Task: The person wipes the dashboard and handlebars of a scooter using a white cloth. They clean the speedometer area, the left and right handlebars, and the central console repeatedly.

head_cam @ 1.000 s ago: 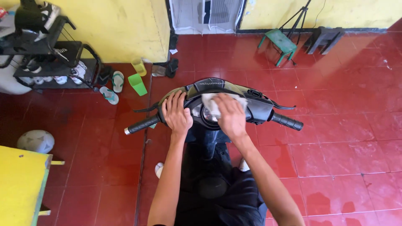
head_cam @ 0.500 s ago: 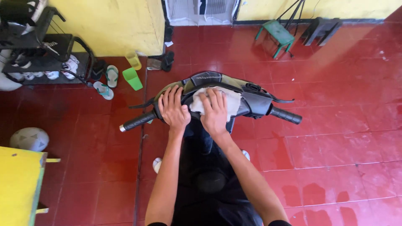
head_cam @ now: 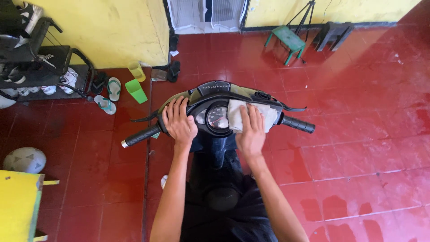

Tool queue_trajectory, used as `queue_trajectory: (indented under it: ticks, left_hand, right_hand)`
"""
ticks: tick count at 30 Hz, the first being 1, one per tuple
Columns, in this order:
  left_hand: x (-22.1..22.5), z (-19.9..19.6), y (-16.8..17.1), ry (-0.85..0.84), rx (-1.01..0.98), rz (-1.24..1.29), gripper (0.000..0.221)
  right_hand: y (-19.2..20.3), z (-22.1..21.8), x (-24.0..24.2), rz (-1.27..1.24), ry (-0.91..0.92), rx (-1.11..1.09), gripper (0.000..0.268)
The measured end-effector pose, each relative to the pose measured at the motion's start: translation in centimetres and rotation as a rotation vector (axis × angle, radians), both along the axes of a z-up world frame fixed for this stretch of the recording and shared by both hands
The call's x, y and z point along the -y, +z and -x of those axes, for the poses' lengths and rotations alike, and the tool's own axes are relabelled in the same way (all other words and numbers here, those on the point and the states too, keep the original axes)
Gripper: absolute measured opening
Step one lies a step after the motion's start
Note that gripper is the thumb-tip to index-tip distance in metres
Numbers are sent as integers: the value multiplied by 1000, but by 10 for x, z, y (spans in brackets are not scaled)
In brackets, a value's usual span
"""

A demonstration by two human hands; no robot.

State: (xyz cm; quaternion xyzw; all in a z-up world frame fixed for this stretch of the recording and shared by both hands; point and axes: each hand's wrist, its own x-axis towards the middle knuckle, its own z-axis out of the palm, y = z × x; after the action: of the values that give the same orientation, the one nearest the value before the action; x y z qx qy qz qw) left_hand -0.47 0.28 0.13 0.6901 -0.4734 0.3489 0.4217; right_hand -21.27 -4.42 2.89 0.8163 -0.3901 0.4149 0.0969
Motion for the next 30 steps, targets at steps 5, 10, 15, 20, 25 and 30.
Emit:
queue_trajectory:
  ticks: [5,10,15,20,25,30]
  left_hand:
    - [3,0,-4,33,-1,0,86]
    - [1,1,0,30,-4,6,87]
    - [4,-2,-3,36,-4,14,88]
    - [4,-3,-9,-19,-28,-31,83]
    - [-5,-1,-8,-8,-13,-35,83]
    - [-2,-6,-2,-15,33,-31,79]
  right_hand:
    - [-11,-43,-8,-18,-74,184,74]
    - [-24,-43,-1,-8,-9,140,73]
    - [-14,-57,-2,45,153,78,71]
    - [-8,-67,6,92,441,-81,67]
    - [0,-58,14,117,549,-131,61]
    - [21,-41,16,148,383,-184,65]
